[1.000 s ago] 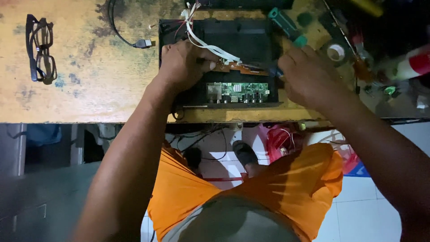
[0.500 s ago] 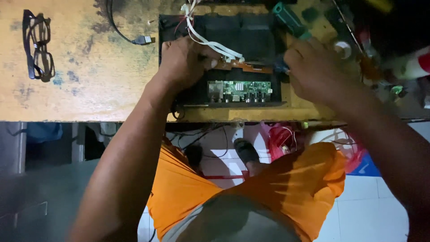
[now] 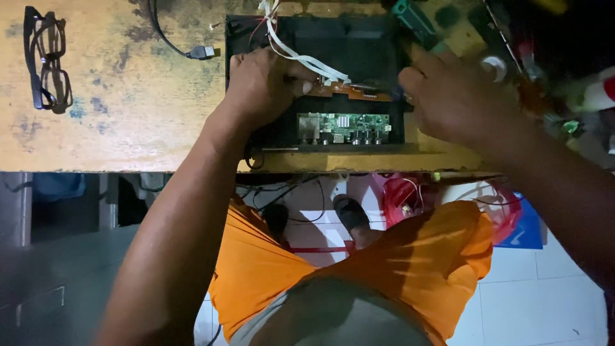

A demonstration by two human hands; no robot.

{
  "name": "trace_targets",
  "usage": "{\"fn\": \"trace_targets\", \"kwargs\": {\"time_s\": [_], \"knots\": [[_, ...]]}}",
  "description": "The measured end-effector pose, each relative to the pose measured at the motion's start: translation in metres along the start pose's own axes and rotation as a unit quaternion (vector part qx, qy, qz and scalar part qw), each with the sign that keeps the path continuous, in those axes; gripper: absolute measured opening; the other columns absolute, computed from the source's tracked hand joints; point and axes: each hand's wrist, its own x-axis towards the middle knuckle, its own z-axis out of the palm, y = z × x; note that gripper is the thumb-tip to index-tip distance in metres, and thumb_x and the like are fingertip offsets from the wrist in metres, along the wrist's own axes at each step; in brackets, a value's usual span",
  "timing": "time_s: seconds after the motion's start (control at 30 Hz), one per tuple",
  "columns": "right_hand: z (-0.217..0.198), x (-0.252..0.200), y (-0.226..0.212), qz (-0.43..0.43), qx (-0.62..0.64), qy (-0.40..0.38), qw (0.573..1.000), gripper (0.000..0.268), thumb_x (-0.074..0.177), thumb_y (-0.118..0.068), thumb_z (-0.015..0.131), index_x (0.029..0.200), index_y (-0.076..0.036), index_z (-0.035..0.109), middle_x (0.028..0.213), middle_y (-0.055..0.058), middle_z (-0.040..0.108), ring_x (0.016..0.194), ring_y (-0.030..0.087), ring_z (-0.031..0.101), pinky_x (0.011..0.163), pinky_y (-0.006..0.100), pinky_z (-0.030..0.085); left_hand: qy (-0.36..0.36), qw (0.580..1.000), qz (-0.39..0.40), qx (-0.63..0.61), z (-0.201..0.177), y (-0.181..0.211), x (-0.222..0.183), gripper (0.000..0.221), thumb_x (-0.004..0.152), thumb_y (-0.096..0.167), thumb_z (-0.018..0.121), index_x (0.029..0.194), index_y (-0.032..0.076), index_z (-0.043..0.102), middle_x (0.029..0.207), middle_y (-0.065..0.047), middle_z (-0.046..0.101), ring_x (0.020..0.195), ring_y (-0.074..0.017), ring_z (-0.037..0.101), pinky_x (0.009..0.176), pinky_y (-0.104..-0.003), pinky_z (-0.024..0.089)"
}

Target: Removing a circuit board from an electronic device by unscrewing fasteners and disconnecting wires.

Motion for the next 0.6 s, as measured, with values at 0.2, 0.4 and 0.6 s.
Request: {"fn": "trace_targets", "kwargs": {"time_s": [0.2, 0.4, 0.6], "knots": [[0.032, 0.001, 0.007, -0.050, 0.016, 0.078, 0.996, 0.047, 0.075, -0.010, 0.079, 0.117, -0.012, 0.058, 0.120, 0.016, 0.060, 0.101, 0.033, 0.062, 0.072, 0.041, 0.053, 0.021, 0.999, 0.028, -0.006, 0.003, -0.005, -0.001, 0.018, 0.091, 0.021, 0.076, 0.086, 0.038, 0.078, 0.079, 0.004, 0.069, 0.078, -0.0321, 0.062, 0.070, -0.046, 0.026], [-0.009, 0.003, 0.001, -0.016, -0.058, 0.004, 0.998, 0.038, 0.085, -0.015, 0.071, 0.120, -0.017, 0.058, 0.118, 0.013, 0.065, 0.110, 0.033, 0.064, 0.076, 0.046, 0.057, 0.000, 1.000, -0.007, -0.015, 0.003, -0.007, 0.003, 0.021, 0.090, 0.025, 0.075, 0.099, 0.043, 0.083, 0.107, -0.001, 0.078, 0.102, -0.0413, 0.066, 0.077, -0.052, 0.032], [-0.009, 0.006, 0.011, -0.065, -0.108, 0.032, 0.991, 0.039, 0.086, -0.015, 0.069, 0.125, -0.017, 0.061, 0.119, 0.012, 0.067, 0.111, 0.028, 0.064, 0.081, 0.039, 0.056, -0.010, 1.000, -0.010, 0.006, 0.002, -0.005, 0.002, 0.015, 0.093, 0.029, 0.073, 0.090, 0.041, 0.079, 0.091, 0.000, 0.074, 0.095, -0.0395, 0.065, 0.076, -0.051, 0.032]]}}
